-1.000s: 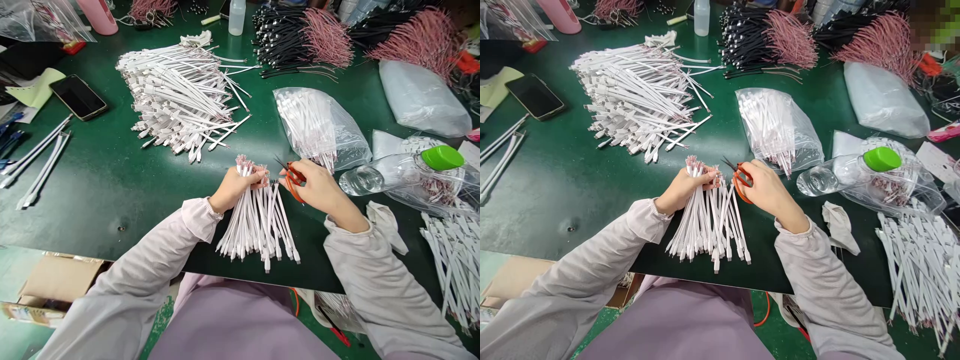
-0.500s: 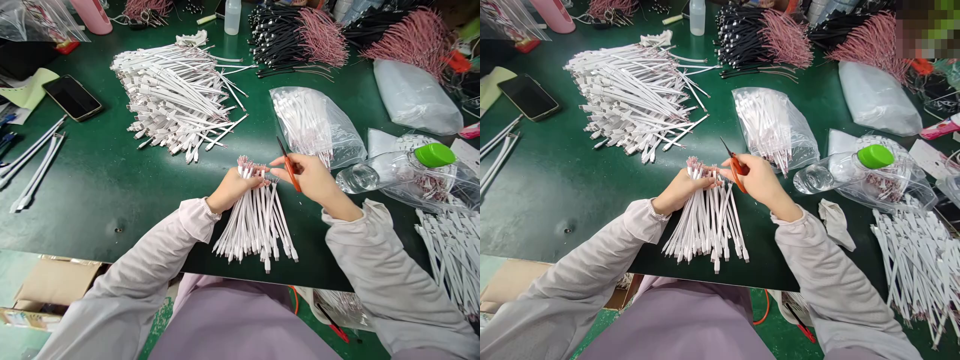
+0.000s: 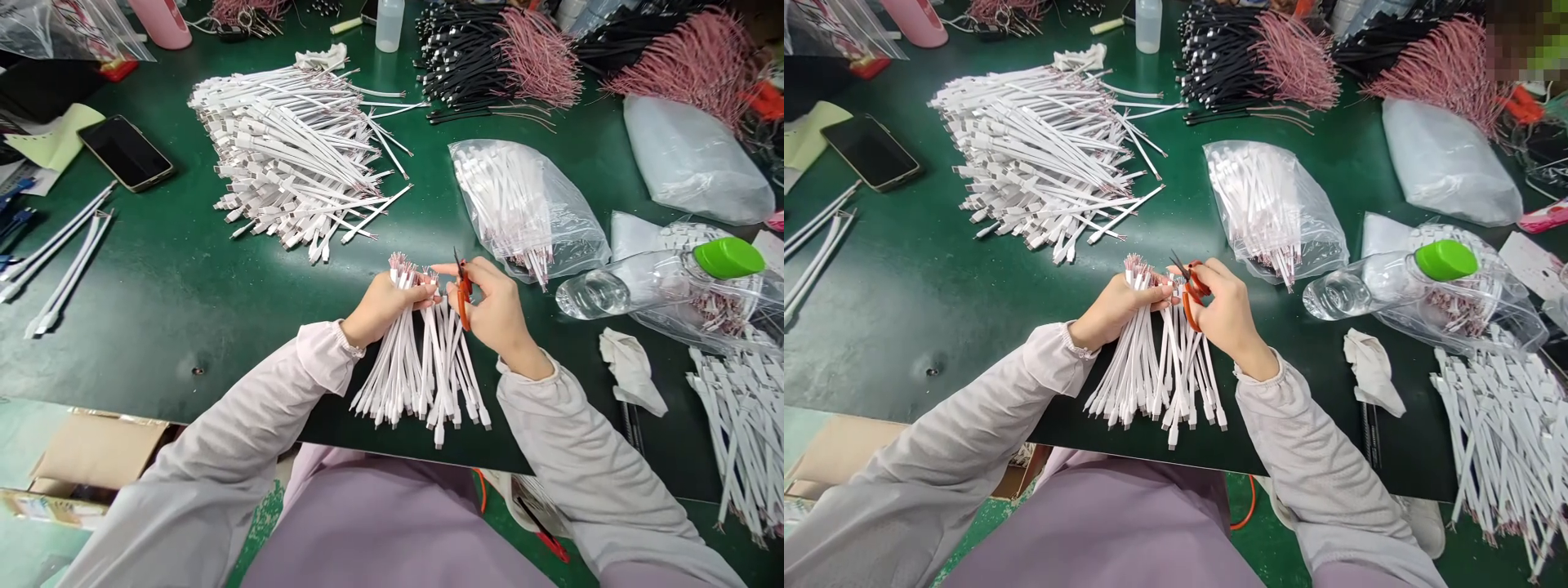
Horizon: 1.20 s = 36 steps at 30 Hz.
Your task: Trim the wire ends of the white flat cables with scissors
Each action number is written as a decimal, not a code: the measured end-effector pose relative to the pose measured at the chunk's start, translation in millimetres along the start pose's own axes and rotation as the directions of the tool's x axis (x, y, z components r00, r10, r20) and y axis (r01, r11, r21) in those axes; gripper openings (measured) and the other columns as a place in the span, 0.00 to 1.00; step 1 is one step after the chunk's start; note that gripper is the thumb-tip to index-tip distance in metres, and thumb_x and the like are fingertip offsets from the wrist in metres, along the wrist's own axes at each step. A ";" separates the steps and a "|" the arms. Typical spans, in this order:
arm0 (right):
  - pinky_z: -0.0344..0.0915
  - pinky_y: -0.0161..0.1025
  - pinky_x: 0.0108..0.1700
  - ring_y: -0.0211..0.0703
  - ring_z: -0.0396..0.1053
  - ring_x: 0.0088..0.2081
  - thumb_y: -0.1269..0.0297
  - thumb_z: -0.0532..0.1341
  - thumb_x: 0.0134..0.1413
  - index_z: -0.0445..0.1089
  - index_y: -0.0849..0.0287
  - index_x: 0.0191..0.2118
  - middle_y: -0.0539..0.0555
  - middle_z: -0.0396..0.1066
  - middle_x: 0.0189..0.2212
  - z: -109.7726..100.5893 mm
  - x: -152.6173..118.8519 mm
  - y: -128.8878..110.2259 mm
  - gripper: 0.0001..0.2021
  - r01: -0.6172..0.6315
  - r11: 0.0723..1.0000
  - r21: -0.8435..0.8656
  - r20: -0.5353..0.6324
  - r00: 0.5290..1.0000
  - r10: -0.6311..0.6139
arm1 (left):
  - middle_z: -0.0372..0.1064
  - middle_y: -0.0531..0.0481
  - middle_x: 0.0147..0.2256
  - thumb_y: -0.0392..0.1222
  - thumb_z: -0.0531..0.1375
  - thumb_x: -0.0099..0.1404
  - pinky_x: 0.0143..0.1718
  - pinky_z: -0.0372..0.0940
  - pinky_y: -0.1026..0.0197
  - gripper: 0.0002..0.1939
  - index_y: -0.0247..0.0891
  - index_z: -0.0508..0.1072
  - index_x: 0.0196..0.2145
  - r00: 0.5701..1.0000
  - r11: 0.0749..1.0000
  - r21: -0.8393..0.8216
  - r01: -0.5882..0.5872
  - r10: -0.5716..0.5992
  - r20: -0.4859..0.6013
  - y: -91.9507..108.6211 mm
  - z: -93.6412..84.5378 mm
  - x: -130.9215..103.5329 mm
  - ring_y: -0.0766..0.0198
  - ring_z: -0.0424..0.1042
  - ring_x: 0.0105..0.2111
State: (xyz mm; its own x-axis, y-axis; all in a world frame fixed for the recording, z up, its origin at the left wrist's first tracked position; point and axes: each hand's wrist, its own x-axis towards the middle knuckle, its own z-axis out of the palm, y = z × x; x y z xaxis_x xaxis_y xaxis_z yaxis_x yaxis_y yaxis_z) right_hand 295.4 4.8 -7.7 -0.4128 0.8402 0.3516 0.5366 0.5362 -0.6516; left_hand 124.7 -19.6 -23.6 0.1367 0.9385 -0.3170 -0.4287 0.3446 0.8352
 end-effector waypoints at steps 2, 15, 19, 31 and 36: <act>0.62 0.39 0.33 0.41 0.61 0.29 0.70 0.57 0.55 0.77 0.56 0.40 0.50 0.60 0.27 0.9 -0.1 -1.2 0.12 0.010 1.000 -0.023 -0.043 0.999 -0.011 | 0.71 0.52 0.25 0.37 0.69 0.52 0.40 0.69 0.59 0.08 0.31 0.74 0.27 1.000 1.000 0.019 0.003 -0.003 -0.002 -0.4 0.2 0.6 0.67 0.71 0.29; 0.61 0.39 0.36 0.40 0.62 0.30 0.67 0.59 0.57 0.74 0.56 0.38 0.49 0.61 0.28 4.2 2.0 2.6 0.07 -0.049 0.997 0.062 -0.059 0.997 0.052 | 0.70 0.52 0.26 0.38 0.72 0.49 0.39 0.68 0.60 0.12 0.30 0.74 0.27 1.000 0.999 0.019 -0.028 0.028 0.015 -1.7 -1.8 2.0 0.69 0.69 0.28; 0.61 0.40 0.34 0.42 0.62 0.30 0.67 0.57 0.57 0.75 0.55 0.36 0.50 0.58 0.26 2.7 1.4 -0.5 0.09 0.011 0.998 0.062 -0.006 1.000 -0.011 | 0.70 0.52 0.26 0.37 0.71 0.49 0.40 0.66 0.60 0.11 0.30 0.75 0.28 0.999 0.999 0.022 -0.043 0.042 0.012 -3.6 -3.2 3.9 0.69 0.69 0.29; 0.60 0.39 0.35 0.39 0.59 0.29 0.68 0.59 0.57 0.76 0.56 0.46 0.47 0.56 0.27 8.6 3.6 1.9 0.13 -0.013 0.993 0.121 -0.072 0.997 0.022 | 0.72 0.51 0.26 0.32 0.69 0.52 0.39 0.69 0.61 0.09 0.30 0.76 0.33 0.999 0.999 0.003 0.045 -0.045 0.000 3.9 -0.8 1.5 0.68 0.71 0.29; 0.62 0.39 0.35 0.39 0.60 0.29 0.71 0.57 0.55 0.76 0.55 0.48 0.48 0.57 0.28 9.4 6.8 -1.7 0.17 0.017 0.990 0.138 -0.077 0.997 -0.007 | 0.68 0.53 0.24 0.33 0.70 0.50 0.30 0.66 0.65 0.09 0.32 0.71 0.24 0.999 0.989 0.138 -0.046 0.048 -0.010 5.3 1.5 1.1 0.69 0.68 0.26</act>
State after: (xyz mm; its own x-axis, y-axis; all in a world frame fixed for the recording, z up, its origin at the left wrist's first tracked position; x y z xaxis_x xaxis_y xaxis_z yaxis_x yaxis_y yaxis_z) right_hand 284.8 8.9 -10.5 -0.3585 0.8404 0.4066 0.4226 0.5344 -0.7320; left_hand 123.9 -16.7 -18.9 0.1073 0.9537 -0.2810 -0.3072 0.3007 0.9029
